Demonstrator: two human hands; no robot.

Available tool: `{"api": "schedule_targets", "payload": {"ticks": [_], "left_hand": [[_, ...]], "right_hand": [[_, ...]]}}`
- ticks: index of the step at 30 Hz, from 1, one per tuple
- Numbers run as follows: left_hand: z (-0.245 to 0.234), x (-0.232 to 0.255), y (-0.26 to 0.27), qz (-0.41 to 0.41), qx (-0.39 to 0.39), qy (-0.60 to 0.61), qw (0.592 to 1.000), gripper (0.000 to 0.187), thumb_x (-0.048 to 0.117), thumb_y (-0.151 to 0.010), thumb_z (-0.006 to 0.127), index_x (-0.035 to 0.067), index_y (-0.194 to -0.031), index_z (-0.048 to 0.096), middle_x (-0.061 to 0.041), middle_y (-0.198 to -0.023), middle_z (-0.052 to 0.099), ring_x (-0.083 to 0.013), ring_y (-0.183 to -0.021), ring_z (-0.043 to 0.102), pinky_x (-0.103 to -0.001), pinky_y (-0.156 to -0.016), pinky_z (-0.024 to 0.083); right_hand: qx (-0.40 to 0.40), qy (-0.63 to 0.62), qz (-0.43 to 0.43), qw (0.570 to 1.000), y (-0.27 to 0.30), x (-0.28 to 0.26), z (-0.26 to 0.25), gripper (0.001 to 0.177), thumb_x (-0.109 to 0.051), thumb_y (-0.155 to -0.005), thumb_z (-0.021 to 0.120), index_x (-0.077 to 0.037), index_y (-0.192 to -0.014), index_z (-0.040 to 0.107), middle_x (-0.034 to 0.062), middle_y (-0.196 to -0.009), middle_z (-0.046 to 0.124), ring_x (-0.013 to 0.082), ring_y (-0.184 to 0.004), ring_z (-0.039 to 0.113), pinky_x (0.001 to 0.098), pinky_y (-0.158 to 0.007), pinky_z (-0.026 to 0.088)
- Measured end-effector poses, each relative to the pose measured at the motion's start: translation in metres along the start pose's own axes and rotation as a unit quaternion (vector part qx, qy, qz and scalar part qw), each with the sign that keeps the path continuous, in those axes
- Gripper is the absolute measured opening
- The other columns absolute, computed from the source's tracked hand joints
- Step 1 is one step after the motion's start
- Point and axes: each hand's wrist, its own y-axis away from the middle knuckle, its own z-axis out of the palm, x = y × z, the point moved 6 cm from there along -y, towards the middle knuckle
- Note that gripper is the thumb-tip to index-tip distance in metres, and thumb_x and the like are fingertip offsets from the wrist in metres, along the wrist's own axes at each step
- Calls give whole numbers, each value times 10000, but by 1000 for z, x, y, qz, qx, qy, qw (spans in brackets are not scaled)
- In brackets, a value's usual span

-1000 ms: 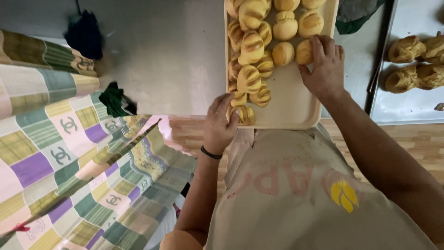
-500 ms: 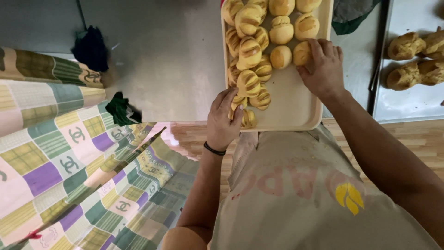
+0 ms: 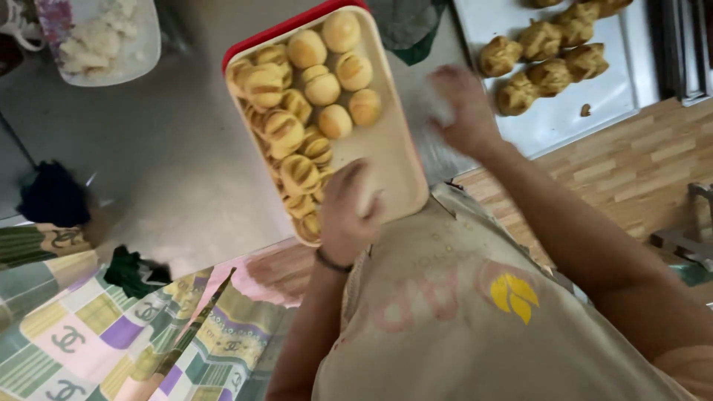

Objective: Organizing and transferring baked bread rolls from a large container onto smaller trays for display.

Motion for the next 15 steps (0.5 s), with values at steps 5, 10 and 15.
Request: {"api": "schedule_targets", "payload": {"ticks": [5,10,15], "left_hand": [[160,48,-36,76,-145,138,977,478,216,-956,656,12,-1376,555,-176,-1342,598,-330,-1277,570,-437,-1133,450],[353,40,-63,-5,-223,69,972,771,285,-885,771,38,-1511,396,-201,-1416,508,-398,-1299,523,-481,-1058,495],[442,32,-72,-90,-180,-70,977,942,501,-841,809,146,-1565,323,-172,-1449,512,-378,-1318,518,-527,-1030,464]], "right_hand": [[135,72,186,971,87,199,-110,327,27,-831,783,57,-1136,668,252,-1090,605,402,-946,600,476,-715,513],[-82,68,314,943,133,281,-115,952,-61,-840,786,43,-1611,238,321,-1461,409,520,-1269,413,583,-1051,406],[-150,14,356,922,139,287,-114,889,-75,-856,768,-82,-1625,321,221,-1406,303,414,-1338,386,419,-1081,447]]}}
